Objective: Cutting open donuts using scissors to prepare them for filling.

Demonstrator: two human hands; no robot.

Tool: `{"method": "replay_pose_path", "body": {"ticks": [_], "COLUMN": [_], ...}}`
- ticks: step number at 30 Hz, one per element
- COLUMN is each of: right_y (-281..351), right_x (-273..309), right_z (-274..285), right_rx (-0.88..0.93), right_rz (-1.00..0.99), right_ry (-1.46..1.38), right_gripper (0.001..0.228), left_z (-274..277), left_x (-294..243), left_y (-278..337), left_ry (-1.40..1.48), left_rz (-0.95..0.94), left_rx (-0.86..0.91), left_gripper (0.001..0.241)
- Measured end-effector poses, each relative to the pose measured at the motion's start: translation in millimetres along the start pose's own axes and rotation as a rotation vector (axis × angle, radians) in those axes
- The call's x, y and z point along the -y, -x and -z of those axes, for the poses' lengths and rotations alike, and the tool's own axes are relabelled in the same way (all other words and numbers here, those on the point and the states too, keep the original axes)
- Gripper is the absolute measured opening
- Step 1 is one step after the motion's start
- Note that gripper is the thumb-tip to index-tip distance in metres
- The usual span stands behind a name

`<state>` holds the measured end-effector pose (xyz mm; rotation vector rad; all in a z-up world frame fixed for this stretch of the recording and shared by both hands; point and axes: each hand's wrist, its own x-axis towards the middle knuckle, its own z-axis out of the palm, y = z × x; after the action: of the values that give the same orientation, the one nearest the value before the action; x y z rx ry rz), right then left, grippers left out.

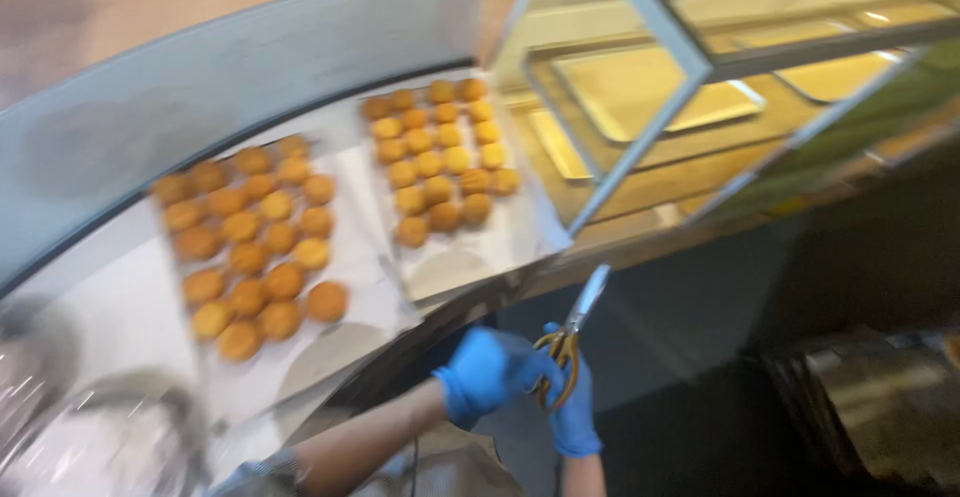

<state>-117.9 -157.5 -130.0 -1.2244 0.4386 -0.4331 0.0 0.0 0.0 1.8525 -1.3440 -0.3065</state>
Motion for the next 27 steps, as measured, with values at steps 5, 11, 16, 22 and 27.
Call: {"method": "replay_pose_path", "body": {"ticks": [5, 11, 16, 22, 27], "right_y": [-30, -60, -82, -99, -109], "right_x": [9, 23, 18, 22, 57], "right_z": [-15, -46, -57, -61, -80], "right_rx": [-0.155, 0.019, 0.137, 0.125, 0.232], "right_rz": [-0.033, -0.101, -0.092, -0.193, -0.084], "right_ry": [-0.053, -0.072, -0.085, -0.013, 0.212], "right_gripper": [0.043, 0.019, 0.017, 0.022, 0.029], "left_z": [19, 16, 0, 37, 93], "left_x": [187, 334, 390, 321, 228], "left_y": [-55, -46, -34, -55, -105], "left_ry": [-0.674, -0.66, -0.694, -0.365, -0.059], "left_rz": [0.166, 0.629, 0.751, 0.78, -0.074], "left_rx": [-0.187, -0.312, -0.296, -0.243, -0.576], "left_gripper": [0.015, 0.075, 0.043, 0.069, 0.083]}}
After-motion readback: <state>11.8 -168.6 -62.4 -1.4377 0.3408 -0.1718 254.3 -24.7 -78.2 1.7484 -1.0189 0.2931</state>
